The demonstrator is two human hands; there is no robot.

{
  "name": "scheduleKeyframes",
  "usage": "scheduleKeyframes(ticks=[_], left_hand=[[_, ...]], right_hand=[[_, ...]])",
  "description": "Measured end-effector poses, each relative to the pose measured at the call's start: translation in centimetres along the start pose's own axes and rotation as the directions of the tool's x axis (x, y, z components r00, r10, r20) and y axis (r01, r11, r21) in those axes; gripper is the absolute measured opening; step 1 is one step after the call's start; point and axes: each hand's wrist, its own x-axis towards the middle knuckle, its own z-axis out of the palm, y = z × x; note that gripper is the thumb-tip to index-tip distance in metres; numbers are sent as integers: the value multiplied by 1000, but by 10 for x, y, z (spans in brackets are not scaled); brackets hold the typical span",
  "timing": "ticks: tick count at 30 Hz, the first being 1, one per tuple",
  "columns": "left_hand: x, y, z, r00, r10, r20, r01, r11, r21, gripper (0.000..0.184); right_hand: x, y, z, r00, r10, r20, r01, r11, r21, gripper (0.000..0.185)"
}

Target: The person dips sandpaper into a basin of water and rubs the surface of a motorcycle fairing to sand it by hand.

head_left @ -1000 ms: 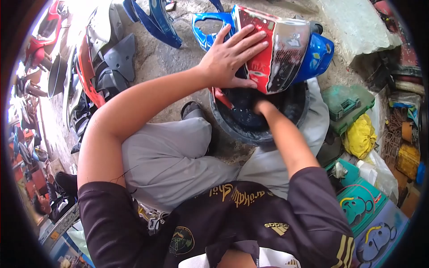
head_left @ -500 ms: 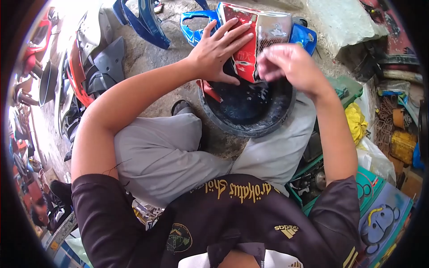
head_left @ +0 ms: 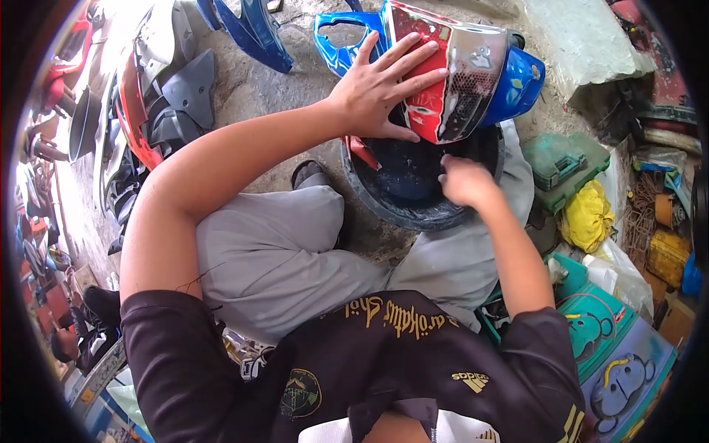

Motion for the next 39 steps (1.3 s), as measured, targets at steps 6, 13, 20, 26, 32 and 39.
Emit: scheduleKeyframes(ticks=[6,13,20,26,32,39], left_hand=[[0,-2,-1,1000,7,12,-7,999,47,132],[4,-3,-5,1000,2,29,-3,999,52,133],[2,-2,-3,1000,9,15,-10,997,78,135],[3,-2,-3,1000,5,30,-8,997,76,134],[2,-3,-4,999,12,40,-14,998,66,138],[3,-6,-1,990,-56,-131,51,998,-39,112]], right_hand=[[135,0,44,998,40,-49,-42,999,-34,49],[189,-7,87,988,142,54,-151,949,275,38],[114,-17,46,932,36,360,-318,559,766,32],[2,0,-39,934,-231,272,-192,317,929,35],[-65,-16,-143,956,-198,-217,285,450,846,37],[-31,-28,-173,654,-82,-752,663,540,518,21]])
